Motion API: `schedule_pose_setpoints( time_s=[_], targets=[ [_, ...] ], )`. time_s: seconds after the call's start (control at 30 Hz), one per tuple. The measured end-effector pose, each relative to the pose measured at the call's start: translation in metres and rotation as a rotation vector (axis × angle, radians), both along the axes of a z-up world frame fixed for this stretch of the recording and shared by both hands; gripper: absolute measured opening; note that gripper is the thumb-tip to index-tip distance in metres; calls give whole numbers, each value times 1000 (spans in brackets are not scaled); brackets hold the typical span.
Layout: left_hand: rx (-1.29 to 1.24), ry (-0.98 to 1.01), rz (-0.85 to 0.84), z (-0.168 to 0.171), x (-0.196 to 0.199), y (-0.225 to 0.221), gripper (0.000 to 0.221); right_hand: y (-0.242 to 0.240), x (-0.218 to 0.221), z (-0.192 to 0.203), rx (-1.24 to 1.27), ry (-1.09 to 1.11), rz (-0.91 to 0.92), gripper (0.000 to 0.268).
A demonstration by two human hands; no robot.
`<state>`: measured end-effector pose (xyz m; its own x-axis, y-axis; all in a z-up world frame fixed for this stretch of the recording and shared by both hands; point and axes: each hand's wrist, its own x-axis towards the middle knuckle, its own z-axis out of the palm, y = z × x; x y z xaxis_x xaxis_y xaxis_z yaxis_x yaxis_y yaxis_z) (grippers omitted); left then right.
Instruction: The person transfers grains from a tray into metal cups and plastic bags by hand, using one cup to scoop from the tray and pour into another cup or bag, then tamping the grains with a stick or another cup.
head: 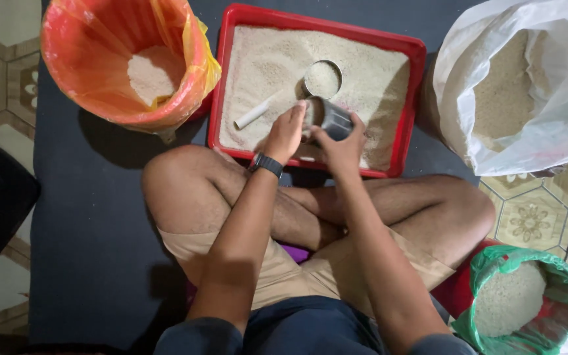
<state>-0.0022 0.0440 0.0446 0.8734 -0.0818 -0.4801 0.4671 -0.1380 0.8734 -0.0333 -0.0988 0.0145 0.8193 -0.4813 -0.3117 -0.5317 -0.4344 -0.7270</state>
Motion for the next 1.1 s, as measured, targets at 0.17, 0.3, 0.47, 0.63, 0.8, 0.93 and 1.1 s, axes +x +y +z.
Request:
schedule_pose_setpoints(
  time_s=[0.17, 0.3, 0.47, 0.63, 0.8, 0.93, 1.1],
  targets=[
    [224, -396, 236, -63, 8, -8, 33, -43, -2, 7, 353, -62, -200, 110],
    [769, -710, -65, -81, 16, -13, 37, -46, 3, 46, 187, -220, -131, 107],
    [935, -669, -258, -89, 5, -31, 46, -63, 31, 74, -37, -252, 13, 104],
    [882, -502, -345, -69, 12, -34, 62, -71, 48, 93, -160, -348, 275, 95],
    [815, -519, -351, -69, 16, -38, 45, -72, 53, 96, -356, -556, 404, 100],
    [780, -507, -356, -29, 8, -30, 39, -70, 56, 92, -354, -605, 471, 106],
    [860, -196, -55, -26, 20, -1, 46, -60, 60, 104, -463, -573, 522, 105]
  ],
)
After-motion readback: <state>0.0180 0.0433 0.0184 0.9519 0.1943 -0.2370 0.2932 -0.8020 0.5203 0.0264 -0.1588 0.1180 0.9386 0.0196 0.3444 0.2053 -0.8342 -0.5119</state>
